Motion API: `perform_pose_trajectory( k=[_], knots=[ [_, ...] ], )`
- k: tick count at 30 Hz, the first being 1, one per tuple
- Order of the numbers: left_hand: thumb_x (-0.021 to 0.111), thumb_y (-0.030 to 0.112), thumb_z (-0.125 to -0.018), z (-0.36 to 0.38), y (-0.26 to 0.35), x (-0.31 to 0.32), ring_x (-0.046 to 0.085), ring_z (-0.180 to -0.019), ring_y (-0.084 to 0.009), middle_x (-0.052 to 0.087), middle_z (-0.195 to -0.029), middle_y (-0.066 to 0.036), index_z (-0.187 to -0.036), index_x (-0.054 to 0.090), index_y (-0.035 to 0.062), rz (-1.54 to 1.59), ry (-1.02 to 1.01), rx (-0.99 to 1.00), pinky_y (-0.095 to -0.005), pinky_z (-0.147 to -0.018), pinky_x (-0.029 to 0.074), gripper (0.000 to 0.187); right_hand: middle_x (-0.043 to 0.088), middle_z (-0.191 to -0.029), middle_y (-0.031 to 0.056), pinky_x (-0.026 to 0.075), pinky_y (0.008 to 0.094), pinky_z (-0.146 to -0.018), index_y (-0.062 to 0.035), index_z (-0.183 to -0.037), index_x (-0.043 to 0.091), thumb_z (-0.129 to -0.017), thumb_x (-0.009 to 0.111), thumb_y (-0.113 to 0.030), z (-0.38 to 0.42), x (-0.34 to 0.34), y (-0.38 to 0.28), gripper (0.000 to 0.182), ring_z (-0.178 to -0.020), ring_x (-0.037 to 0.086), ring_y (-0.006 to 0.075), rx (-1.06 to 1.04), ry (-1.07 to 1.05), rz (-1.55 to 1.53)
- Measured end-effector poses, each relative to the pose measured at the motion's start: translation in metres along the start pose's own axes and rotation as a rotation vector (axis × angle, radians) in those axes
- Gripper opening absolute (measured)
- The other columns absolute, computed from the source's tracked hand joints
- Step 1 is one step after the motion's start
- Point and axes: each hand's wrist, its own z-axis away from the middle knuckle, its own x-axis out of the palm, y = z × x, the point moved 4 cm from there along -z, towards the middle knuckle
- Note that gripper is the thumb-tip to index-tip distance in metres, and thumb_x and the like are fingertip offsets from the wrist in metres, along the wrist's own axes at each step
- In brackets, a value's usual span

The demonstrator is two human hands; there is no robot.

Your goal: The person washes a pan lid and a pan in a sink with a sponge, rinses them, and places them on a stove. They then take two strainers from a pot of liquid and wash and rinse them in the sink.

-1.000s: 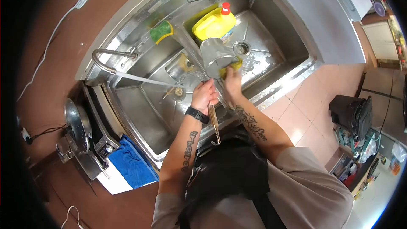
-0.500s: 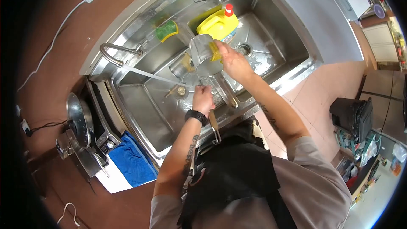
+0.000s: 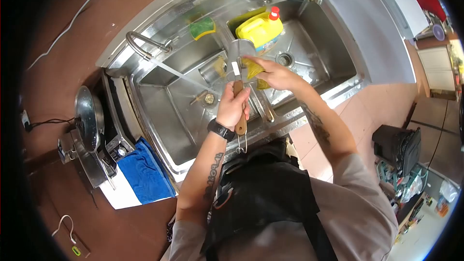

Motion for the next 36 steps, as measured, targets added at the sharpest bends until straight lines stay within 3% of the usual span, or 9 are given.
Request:
perform_pose_trajectory(
  k=[4, 7, 11, 12, 19, 23, 28, 31, 36],
  knots=[
    [0.057, 0.013, -0.096, -0.002, -0.004, -0.001, 0.047, -0.041, -0.0125, 0.049, -0.069, -0.004, -0.125, 0.039, 0.0053, -0.175, 0.077, 0.084, -0.0286, -0.035, 0.039, 0.035, 0.055, -0.126, 0.0184, 0.045, 0.0332, -0.099, -0.0047, -0.145, 0.029, -0.090, 0.046, -0.008, 0.011, 0.009, 0.005, 0.058, -0.112, 0.059, 0.0259, 0.152, 0.332, -0.759],
    [0.056, 0.013, -0.096, 0.002, 0.002, 0.006, 0.050, -0.040, -0.0154, 0.053, -0.066, -0.007, -0.125, 0.038, 0.0036, -0.365, 0.092, 0.131, -0.0315, -0.035, 0.041, 0.035, 0.056, -0.118, 0.0168, 0.046, 0.0354, -0.095, -0.0020, -0.136, 0.040, -0.089, 0.045, -0.009, 0.010, 0.004, 0.002, 0.048, -0.105, 0.060, 0.0265, 0.491, 0.439, -0.789],
    [0.055, 0.011, -0.096, 0.003, 0.000, 0.017, 0.052, -0.039, -0.0158, 0.053, -0.060, -0.006, -0.126, 0.038, 0.0047, -0.482, 0.103, 0.114, -0.0324, -0.035, 0.040, 0.035, 0.058, -0.099, 0.0204, 0.046, 0.0432, -0.093, 0.0020, -0.120, 0.053, -0.088, 0.046, -0.012, 0.003, 0.020, -0.015, 0.035, -0.103, 0.059, 0.0358, -0.201, 0.454, 0.094],
    [0.055, 0.013, -0.094, 0.004, 0.003, 0.015, 0.063, -0.047, -0.0268, 0.064, -0.070, -0.019, -0.125, 0.040, 0.0039, -0.555, 0.089, 0.123, -0.0389, -0.041, 0.048, 0.036, 0.059, -0.098, 0.0227, 0.048, 0.0450, -0.089, 0.0020, -0.115, 0.053, -0.089, 0.048, -0.011, 0.007, 0.024, -0.025, 0.029, -0.101, 0.058, 0.0403, -0.137, 0.406, 0.200],
    [0.056, 0.015, -0.093, 0.000, -0.005, 0.005, 0.063, -0.047, -0.0271, 0.062, -0.064, -0.016, -0.124, 0.041, 0.0031, -0.723, 0.119, 0.364, -0.0392, -0.042, 0.048, 0.036, 0.064, -0.085, 0.0199, 0.054, 0.0461, -0.069, -0.0022, -0.093, 0.058, -0.089, 0.058, -0.018, -0.004, 0.001, -0.024, 0.017, -0.075, 0.064, 0.0401, -0.200, 0.163, 0.711],
    [0.058, 0.017, -0.094, 0.006, 0.013, 0.015, 0.061, -0.045, -0.0233, 0.060, -0.062, -0.014, -0.124, 0.040, 0.0029, -0.489, 0.059, 0.142, -0.0371, -0.040, 0.047, 0.038, 0.064, -0.075, 0.0186, 0.051, 0.0428, -0.067, -0.0006, -0.084, 0.060, -0.096, 0.057, -0.024, -0.006, 0.006, -0.005, 0.027, -0.071, 0.063, 0.0398, 0.171, 0.697, -0.086],
    [0.059, 0.018, -0.093, 0.013, -0.001, -0.004, 0.065, -0.053, -0.0309, 0.063, -0.067, -0.018, -0.125, 0.040, 0.0052, -0.574, 0.083, 0.037, -0.0438, -0.048, 0.050, 0.039, 0.064, -0.080, 0.0197, 0.051, 0.0442, -0.068, -0.0037, -0.102, 0.059, -0.092, 0.065, -0.033, 0.004, 0.023, -0.015, 0.032, -0.077, 0.064, 0.0399, -0.226, 0.377, 0.390],
    [0.059, 0.017, -0.092, 0.005, -0.020, -0.011, 0.066, -0.071, -0.0429, 0.065, -0.077, -0.025, -0.126, 0.041, 0.0079, -0.844, 0.142, 0.311, -0.0527, -0.063, 0.051, 0.039, 0.061, -0.080, 0.0185, 0.051, 0.0476, -0.069, -0.0021, -0.093, 0.054, -0.092, 0.064, -0.034, -0.007, 0.009, -0.022, 0.034, -0.080, 0.063, 0.0414, -0.177, 0.041, 0.555],
    [0.059, 0.014, -0.090, 0.029, 0.005, 0.002, 0.063, -0.082, -0.0481, 0.065, -0.092, -0.027, -0.126, 0.042, 0.0065, -0.976, 0.184, 0.337, -0.0568, -0.072, 0.048, 0.040, 0.065, -0.078, 0.0163, 0.052, 0.0438, -0.070, -0.0007, -0.096, 0.058, -0.094, 0.060, -0.027, -0.017, -0.051, -0.023, 0.027, -0.076, 0.067, 0.0349, 0.163, 0.518, 0.330]
  ],
)
